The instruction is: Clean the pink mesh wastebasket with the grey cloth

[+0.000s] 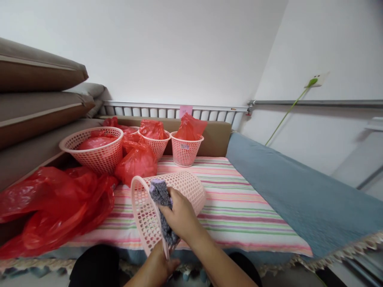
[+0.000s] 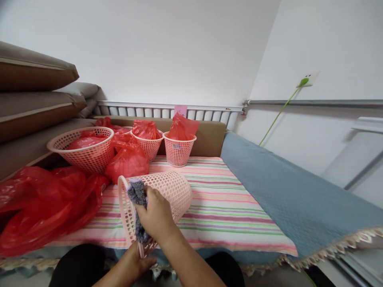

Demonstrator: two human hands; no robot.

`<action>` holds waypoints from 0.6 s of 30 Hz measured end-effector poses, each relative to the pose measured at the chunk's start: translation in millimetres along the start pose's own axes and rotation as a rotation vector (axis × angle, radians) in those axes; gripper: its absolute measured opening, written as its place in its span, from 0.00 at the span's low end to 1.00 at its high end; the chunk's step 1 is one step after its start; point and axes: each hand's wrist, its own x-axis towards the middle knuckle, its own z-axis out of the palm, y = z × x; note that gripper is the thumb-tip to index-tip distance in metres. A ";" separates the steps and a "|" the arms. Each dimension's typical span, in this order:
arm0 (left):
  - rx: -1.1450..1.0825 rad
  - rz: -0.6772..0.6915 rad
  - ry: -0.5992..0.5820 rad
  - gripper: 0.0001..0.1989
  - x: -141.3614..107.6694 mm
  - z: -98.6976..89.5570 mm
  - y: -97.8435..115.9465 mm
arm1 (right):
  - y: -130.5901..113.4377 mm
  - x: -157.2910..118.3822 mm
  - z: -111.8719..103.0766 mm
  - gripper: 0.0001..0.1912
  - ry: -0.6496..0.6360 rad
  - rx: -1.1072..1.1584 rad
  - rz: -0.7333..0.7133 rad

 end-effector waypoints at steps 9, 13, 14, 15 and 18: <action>-0.023 -0.009 -0.067 0.24 0.1 -8.4 38.5 | -3.1 9.6 5.7 0.15 0.024 0.006 -0.025; 0.024 0.012 -0.044 0.16 6.6 -17.5 54.5 | 1.4 -8.5 5.8 0.16 0.020 -0.005 0.006; 0.027 -0.004 -0.061 0.14 8.9 -18.8 57.1 | 2.6 -11.7 5.9 0.16 0.024 -0.008 0.014; 0.033 -0.026 -0.081 0.13 11.2 -19.5 59.1 | 3.9 -13.7 5.9 0.16 0.030 -0.009 0.021; 0.036 -0.042 -0.084 0.11 16.4 -18.3 58.2 | 6.7 -11.5 5.2 0.17 0.035 -0.005 0.021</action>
